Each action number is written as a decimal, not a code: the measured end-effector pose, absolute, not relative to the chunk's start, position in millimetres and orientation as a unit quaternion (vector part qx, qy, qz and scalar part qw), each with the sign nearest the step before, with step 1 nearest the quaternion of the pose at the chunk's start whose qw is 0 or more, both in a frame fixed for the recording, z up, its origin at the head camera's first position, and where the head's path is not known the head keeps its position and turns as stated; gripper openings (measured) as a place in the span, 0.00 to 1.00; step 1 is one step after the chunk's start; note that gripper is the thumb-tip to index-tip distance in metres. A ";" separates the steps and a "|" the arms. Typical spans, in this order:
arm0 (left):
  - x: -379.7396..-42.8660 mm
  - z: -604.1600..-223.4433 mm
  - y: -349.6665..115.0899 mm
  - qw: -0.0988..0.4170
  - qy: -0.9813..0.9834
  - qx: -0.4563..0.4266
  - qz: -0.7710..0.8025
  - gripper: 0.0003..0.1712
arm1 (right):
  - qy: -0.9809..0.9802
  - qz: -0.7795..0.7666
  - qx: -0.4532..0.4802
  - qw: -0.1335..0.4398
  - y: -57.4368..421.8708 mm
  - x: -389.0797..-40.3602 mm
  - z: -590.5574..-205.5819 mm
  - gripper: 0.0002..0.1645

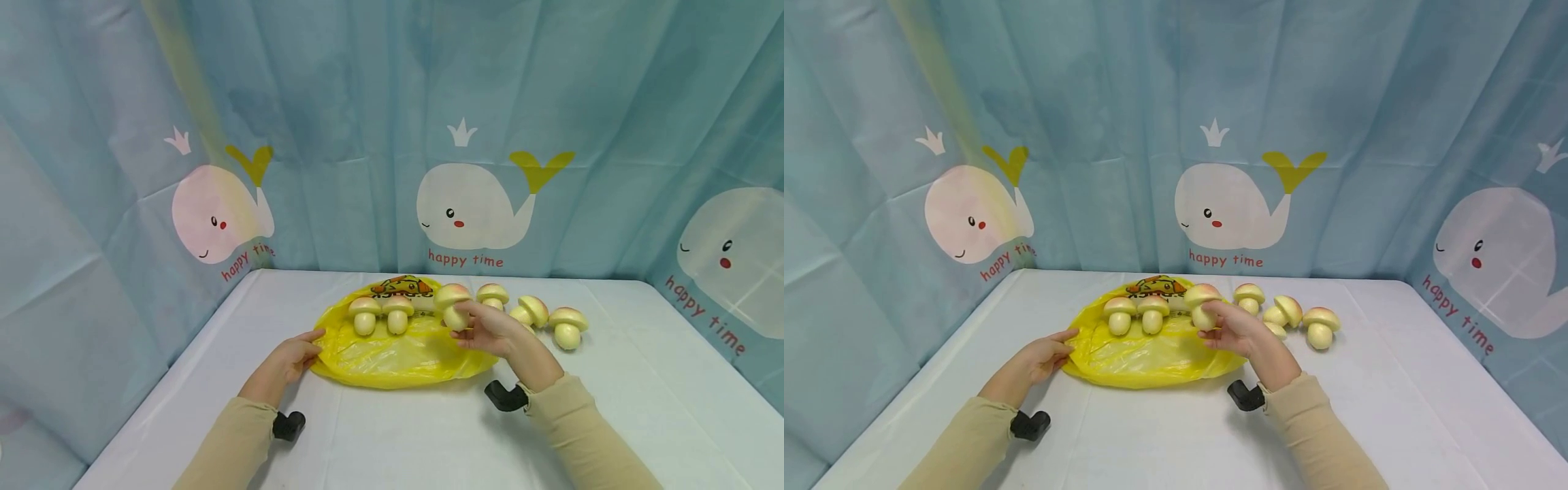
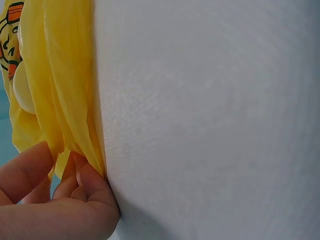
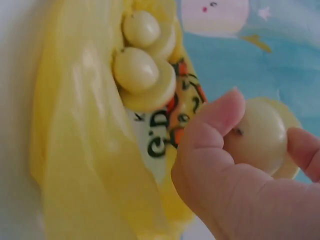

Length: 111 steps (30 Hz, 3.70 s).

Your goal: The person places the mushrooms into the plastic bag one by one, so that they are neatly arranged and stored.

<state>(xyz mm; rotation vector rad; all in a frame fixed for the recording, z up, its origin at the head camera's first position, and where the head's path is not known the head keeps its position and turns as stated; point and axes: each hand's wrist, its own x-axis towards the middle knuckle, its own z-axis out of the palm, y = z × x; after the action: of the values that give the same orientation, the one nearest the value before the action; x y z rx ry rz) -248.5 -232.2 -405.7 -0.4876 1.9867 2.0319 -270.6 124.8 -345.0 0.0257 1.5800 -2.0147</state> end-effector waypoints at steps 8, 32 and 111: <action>-248.9 -403.9 -231.8 0.129 0.682 -0.176 0.698 0.31 | 0.608 -0.755 0.103 0.225 96.3 -273.6 -366.0 0.21; -248.4 -404.7 -233.2 0.122 0.690 -0.176 0.691 0.31 | 0.745 -0.623 0.202 0.126 58.0 -287.3 -395.6 0.29; -248.6 -407.8 -233.5 0.121 0.686 -0.175 0.696 0.31 | 0.788 -0.605 0.070 0.090 110.1 -260.4 -355.4 0.30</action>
<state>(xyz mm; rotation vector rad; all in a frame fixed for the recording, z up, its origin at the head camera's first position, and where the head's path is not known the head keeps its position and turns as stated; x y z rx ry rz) -248.6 -233.5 -407.8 -0.5100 2.0025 2.0328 -260.4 110.1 -355.4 0.2069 2.3440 -1.7985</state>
